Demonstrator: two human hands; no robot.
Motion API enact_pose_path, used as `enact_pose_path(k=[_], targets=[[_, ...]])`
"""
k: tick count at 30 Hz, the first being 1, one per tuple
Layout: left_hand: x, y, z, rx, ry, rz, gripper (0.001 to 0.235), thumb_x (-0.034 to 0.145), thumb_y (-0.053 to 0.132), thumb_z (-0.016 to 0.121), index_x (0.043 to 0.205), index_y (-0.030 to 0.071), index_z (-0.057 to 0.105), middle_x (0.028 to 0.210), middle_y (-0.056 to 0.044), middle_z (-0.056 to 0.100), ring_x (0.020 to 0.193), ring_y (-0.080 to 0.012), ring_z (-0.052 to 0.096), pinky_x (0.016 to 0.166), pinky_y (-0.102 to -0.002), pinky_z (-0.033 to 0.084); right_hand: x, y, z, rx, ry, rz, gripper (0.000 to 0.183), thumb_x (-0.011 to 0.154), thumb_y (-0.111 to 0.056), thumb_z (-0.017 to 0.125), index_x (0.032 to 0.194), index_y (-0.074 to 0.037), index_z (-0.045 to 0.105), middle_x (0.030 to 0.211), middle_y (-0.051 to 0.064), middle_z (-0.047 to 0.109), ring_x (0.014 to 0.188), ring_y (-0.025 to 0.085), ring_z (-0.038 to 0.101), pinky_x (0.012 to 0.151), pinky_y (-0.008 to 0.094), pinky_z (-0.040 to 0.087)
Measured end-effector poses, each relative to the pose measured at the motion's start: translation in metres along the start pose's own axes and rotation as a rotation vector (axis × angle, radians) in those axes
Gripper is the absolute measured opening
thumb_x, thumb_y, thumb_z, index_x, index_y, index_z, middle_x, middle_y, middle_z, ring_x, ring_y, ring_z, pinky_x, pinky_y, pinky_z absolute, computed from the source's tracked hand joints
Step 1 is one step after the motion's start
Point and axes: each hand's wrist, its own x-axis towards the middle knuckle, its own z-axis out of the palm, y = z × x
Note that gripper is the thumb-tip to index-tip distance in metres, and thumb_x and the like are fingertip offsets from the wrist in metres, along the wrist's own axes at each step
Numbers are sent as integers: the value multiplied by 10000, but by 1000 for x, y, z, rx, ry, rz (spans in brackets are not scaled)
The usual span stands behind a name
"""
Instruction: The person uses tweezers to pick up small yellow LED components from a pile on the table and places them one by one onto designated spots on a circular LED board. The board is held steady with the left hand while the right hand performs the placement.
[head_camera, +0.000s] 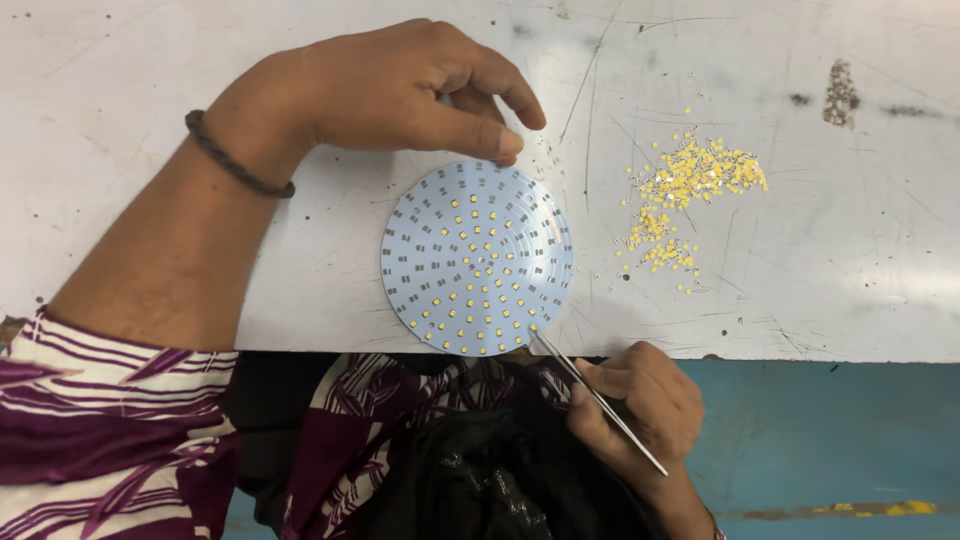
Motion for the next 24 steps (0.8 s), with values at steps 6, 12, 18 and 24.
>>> enact_pose_path(k=[6, 12, 18, 24], targets=[[-3, 5, 2, -11, 28, -39, 473, 887, 390, 688, 1239, 73, 702, 1009, -127, 801, 959, -214, 796, 881, -335, 588, 0, 0, 1, -8, -21, -58, 153, 761, -33, 768, 763, 13, 622, 714, 81, 668, 563, 193, 574, 535, 310, 431], [-2, 0, 3, 2, 28, -33, 481, 884, 395, 690, 1244, 77, 708, 1006, -127, 804, 954, -208, 797, 877, -338, 586, 3, -2, 1, -14, -34, -65, 147, 767, -39, 762, 771, 15, 625, 728, 84, 676, 575, 199, 588, 540, 311, 445], [4, 8, -2, 38, 1, -26, 486, 868, 428, 694, 1245, 121, 725, 1029, -77, 815, 997, -204, 763, 909, -376, 543, 5, 8, -15, -108, 28, -10, 171, 787, -61, 769, 770, -3, 609, 710, 87, 666, 576, 192, 594, 540, 297, 445], [3, 9, -1, -21, -20, -101, 498, 837, 425, 677, 1243, 139, 714, 1035, -53, 834, 1007, -183, 772, 918, -377, 538, 10, 39, -35, -63, 150, 230, 125, 812, -21, 737, 859, 32, 633, 748, 103, 654, 593, 144, 577, 537, 253, 417]])
